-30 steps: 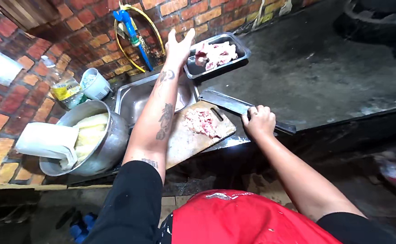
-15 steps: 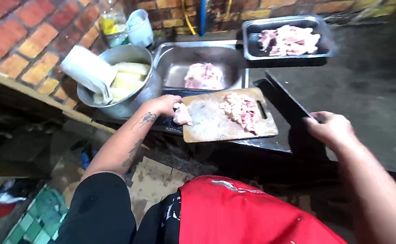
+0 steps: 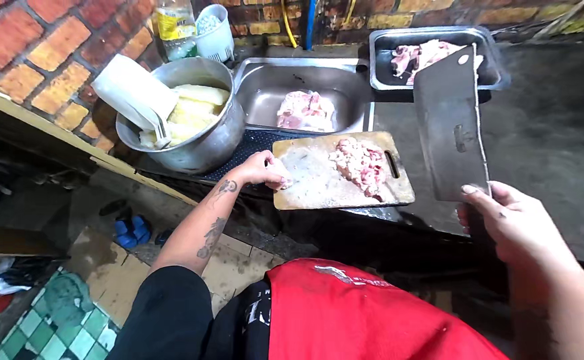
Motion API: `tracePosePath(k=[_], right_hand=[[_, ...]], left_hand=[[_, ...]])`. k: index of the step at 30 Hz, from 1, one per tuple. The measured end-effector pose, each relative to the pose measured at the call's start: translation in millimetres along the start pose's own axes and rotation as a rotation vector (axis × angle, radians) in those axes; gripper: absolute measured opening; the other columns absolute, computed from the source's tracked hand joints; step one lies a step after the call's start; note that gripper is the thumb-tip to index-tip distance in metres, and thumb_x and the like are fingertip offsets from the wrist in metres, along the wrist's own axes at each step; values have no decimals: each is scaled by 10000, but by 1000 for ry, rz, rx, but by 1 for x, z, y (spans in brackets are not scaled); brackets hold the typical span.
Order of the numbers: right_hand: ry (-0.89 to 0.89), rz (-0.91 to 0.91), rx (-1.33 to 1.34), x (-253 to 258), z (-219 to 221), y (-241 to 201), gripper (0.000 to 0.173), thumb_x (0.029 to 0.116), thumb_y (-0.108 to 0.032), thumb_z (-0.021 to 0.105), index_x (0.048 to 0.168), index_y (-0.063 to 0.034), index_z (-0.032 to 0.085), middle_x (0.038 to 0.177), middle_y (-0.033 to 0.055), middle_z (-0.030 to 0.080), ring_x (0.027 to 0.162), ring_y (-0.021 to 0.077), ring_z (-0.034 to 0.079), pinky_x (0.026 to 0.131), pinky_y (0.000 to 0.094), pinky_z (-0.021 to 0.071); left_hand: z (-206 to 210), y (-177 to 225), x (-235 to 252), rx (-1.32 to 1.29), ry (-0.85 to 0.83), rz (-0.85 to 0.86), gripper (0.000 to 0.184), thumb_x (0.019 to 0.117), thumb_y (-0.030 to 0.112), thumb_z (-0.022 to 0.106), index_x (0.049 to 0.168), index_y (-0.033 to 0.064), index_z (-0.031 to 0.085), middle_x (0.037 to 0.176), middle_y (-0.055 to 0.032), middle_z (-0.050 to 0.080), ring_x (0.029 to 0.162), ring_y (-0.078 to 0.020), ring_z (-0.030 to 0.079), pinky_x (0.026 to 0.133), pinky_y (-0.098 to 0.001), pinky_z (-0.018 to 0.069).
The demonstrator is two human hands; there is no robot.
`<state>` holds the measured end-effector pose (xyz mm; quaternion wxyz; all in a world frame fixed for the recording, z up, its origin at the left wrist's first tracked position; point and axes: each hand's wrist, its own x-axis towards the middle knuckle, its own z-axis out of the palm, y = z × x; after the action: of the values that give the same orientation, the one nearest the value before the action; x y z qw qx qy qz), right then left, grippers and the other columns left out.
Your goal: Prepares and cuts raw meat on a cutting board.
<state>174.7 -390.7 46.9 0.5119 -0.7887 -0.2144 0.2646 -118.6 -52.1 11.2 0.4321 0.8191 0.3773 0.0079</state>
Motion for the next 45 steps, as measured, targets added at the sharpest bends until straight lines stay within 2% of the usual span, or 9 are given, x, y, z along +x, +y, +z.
tracePosePath(k=[2, 6, 10, 15, 22, 26, 36, 39, 45], right_hand=[[-13, -22, 16, -8, 1, 3, 122, 1086, -184, 510, 1067, -93, 589, 654, -69, 570, 500, 11, 564, 468, 168, 497], [-30, -67, 41, -22, 5, 6, 111, 1076, -167, 515, 1051, -94, 595, 649, -84, 572, 501, -5, 561, 476, 152, 498], [-35, -99, 49, -31, 8, 10, 102, 1071, -147, 515, 1050, -88, 595, 649, -99, 571, 511, -20, 559, 490, 143, 494], [-42, -105, 90, -40, 9, 15, 104, 1066, -153, 519, 1043, -94, 603, 640, -97, 580, 508, -16, 565, 482, 142, 495], [-64, -142, 100, -43, 24, 6, 66, 1054, -105, 537, 1038, -77, 595, 632, -83, 575, 504, -13, 563, 486, 142, 494], [-136, -143, 72, -43, 34, 6, 93, 1058, -89, 510, 1070, -57, 597, 628, -74, 572, 505, 0, 564, 495, 157, 502], [-209, -137, -130, -37, 74, -8, 168, 1096, -115, 451, 1103, -2, 575, 632, -17, 550, 511, 38, 571, 525, 208, 521], [-224, -276, -337, -30, 93, -9, 250, 1091, -155, 450, 1138, 39, 600, 704, 61, 590, 595, 126, 609, 619, 336, 547], [-203, -481, -628, -20, 138, -18, 293, 1084, -209, 479, 1181, 2, 659, 764, 176, 665, 713, 355, 683, 673, 574, 541]], left_hand=[[2, 6, -4, -61, -12, 23, 508, 763, 50, 884, 1151, -57, 575, 1088, -247, 634, 991, -336, 646, 884, -522, 538], [4, 30, -9, 9, -222, -38, 963, 753, 23, 876, 1549, 119, 344, 1134, -269, 646, 968, -360, 675, 880, -530, 565], [6, 49, -4, 406, -351, -63, 502, 892, 247, 825, 1252, -45, 634, 1155, -252, 672, 1068, -371, 662, 969, -567, 512], [-2, 56, 1, 342, -339, -5, 431, 905, 163, 805, 1238, -49, 632, 1098, -223, 704, 997, -318, 702, 941, -518, 551], [38, 64, 13, 435, 222, 655, 198, 814, -11, 752, 1005, -48, 709, 1066, -218, 690, 1054, -374, 673, 947, -531, 541], [68, 22, 18, 583, 179, 848, 190, 926, -72, 632, 1066, 12, 729, 1279, -247, 652, 1308, -440, 567, 1088, -560, 481], [94, 7, -6, 427, 622, 618, 363, 863, 407, 733, 975, 62, 751, 1369, -206, 623, 1360, -442, 499, 1109, -545, 435], [105, 15, 2, 318, 581, 558, 414, 872, 353, 792, 1151, 51, 739, 1350, -218, 624, 1303, -426, 558, 1073, -555, 480], [115, 16, 8, 246, 516, 443, 235, 836, 44, 756, 1068, 5, 758, 1262, -236, 643, 1186, -387, 633, 1010, -508, 532]])
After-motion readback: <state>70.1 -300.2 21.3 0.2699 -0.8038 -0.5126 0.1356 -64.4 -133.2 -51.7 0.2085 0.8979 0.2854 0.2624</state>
